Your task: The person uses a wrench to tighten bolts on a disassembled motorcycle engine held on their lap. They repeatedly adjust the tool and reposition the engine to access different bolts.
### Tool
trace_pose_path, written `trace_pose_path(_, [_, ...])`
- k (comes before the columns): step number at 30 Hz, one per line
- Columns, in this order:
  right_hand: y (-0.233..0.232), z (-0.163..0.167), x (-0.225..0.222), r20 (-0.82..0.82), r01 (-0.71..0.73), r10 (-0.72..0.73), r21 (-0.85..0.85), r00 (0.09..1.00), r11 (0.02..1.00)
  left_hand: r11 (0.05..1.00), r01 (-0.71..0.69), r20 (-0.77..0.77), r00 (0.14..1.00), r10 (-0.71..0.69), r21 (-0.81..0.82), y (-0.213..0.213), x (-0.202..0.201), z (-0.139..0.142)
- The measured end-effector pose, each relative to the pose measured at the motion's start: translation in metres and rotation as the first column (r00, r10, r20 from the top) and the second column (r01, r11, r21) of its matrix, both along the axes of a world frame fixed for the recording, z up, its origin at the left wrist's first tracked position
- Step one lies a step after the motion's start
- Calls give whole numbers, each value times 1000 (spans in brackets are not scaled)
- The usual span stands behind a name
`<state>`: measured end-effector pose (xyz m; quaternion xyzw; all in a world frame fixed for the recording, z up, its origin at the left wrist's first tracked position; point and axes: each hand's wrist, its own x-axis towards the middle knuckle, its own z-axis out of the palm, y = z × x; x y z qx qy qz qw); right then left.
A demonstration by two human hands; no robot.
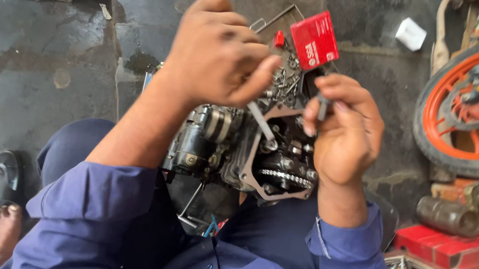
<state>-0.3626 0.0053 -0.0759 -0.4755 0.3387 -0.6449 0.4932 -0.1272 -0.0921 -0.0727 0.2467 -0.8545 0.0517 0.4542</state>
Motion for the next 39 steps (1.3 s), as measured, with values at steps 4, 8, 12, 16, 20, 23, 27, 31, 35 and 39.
trace_pose_path(4, [4,-6,-8,-62,-25,24,-14,998,1000,999,36,-54,998,-38,-31,-1,-5,-5])
trace_pose_path(8, [5,-12,-11,-251,-62,39,-86,967,994,998,-34,4,999,34,61,3,-7,-9])
trace_pose_path(12, [2,-6,-12,-344,-77,36,-106,938,991,992,-71,-42,996,76,107,11,-4,-3])
trace_pose_path(16, [0,3,-15,-396,-165,96,-143,913,976,990,-137,-63,989,135,-18,14,-4,6])
trace_pose_path(20, [2,8,-18,-453,-198,124,-119,883,973,991,-135,-43,990,135,-13,11,-4,8])
trace_pose_path(23, [5,11,-15,-502,-198,121,-104,856,975,956,41,-176,984,11,289,5,-8,5])
trace_pose_path(27, [8,25,-11,-692,-185,56,-113,720,976,942,-36,-226,967,117,333,2,7,-10])
trace_pose_path(31, [11,39,-5,-890,-269,-5,-143,457,952,815,-11,-426,848,315,580,-6,28,-41])
trace_pose_path(35, [15,46,3,-918,-324,19,-120,396,938,760,277,-698,647,305,588,-17,31,-74])
trace_pose_path(39, [17,52,6,-951,-222,69,0,303,975,764,339,-760,583,287,549,-25,27,-86])
